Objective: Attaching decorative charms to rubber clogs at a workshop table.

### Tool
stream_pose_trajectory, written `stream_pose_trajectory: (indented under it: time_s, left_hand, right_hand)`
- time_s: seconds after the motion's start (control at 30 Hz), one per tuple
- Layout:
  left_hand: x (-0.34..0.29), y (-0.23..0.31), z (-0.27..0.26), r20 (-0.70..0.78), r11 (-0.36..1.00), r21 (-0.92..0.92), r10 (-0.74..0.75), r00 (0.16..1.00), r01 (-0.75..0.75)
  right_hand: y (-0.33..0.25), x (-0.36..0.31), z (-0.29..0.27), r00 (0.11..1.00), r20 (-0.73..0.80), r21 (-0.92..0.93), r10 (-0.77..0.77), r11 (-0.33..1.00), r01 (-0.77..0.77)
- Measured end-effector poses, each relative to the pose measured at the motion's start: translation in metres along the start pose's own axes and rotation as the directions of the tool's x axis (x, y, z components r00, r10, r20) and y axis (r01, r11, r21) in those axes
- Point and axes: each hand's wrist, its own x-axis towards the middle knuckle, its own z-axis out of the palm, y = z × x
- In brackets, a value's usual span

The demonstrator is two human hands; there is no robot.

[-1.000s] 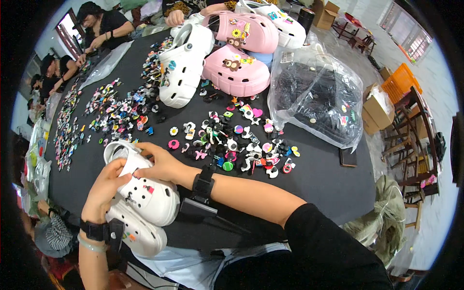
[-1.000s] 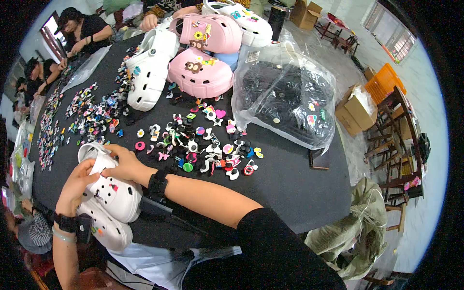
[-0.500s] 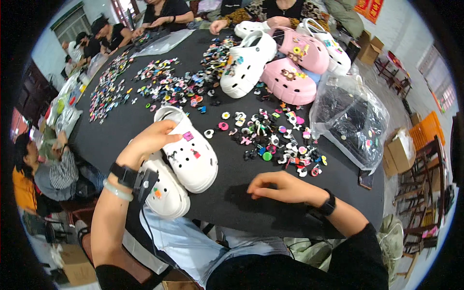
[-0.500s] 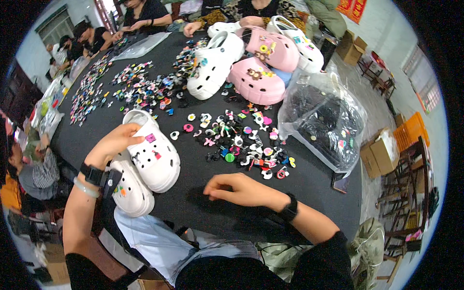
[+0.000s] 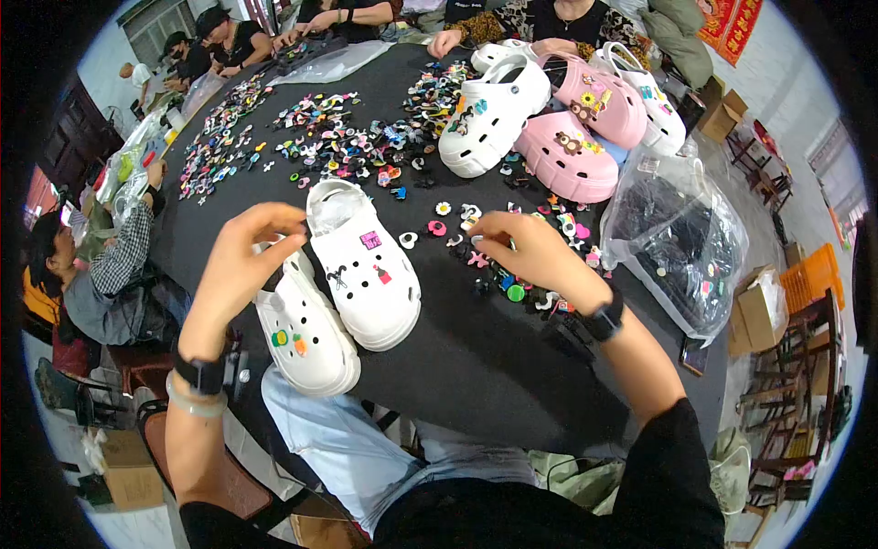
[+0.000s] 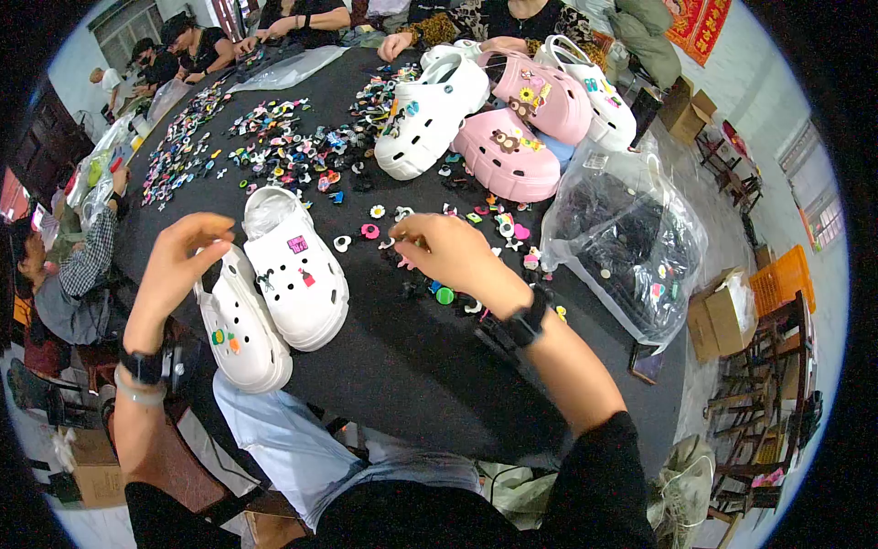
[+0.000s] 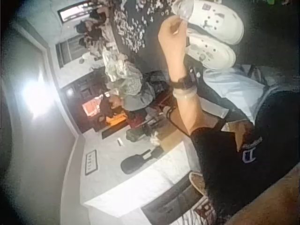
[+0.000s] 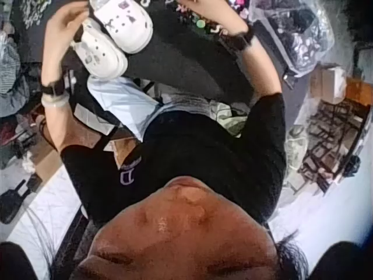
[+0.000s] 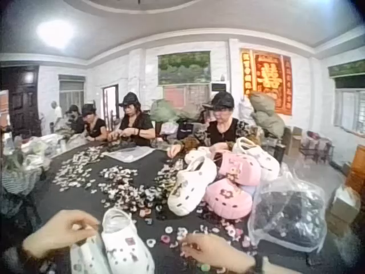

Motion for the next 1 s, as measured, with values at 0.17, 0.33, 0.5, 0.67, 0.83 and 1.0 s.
stream_pose_trajectory:
  time_s: [0.17, 0.33, 0.5, 0.67, 0.83, 1.0]
  left_hand:
    - [-0.048, -0.003, -0.008, -0.177, 0.997, 0.022, -0.065, 0.982, 0.07]
    - [-0.095, -0.014, 0.0, -0.265, 0.988, -0.097, -0.146, 0.953, 0.124]
    - [-0.126, -0.027, 0.01, -0.309, 0.942, -0.292, -0.255, 0.916, 0.164]
    - [-0.129, -0.029, 0.029, -0.293, 0.97, -0.167, -0.217, 0.931, 0.174]
    - [-0.13, -0.035, 0.039, -0.389, 0.991, -0.031, -0.135, 0.911, 0.134]
    - [-0.134, -0.047, 0.038, -0.422, 0.986, -0.103, -0.16, 0.893, 0.128]
  right_hand:
    - [0.008, 0.053, 0.044, 0.997, -0.078, -0.306, -0.017, 0.952, -0.008]
    - [0.026, 0.071, 0.063, 0.999, -0.034, -0.245, 0.026, 0.969, -0.034]
    - [0.021, 0.04, 0.043, 0.98, 0.14, 0.696, 0.141, 0.69, -0.199]
    - [-0.003, 0.009, 0.039, 0.969, 0.174, 0.688, 0.174, 0.683, -0.246]
    - [-0.01, -0.012, 0.043, 0.971, 0.124, 0.566, 0.206, 0.789, -0.239]
    - [-0.005, -0.018, 0.051, 0.956, 0.139, 0.643, 0.258, 0.711, -0.286]
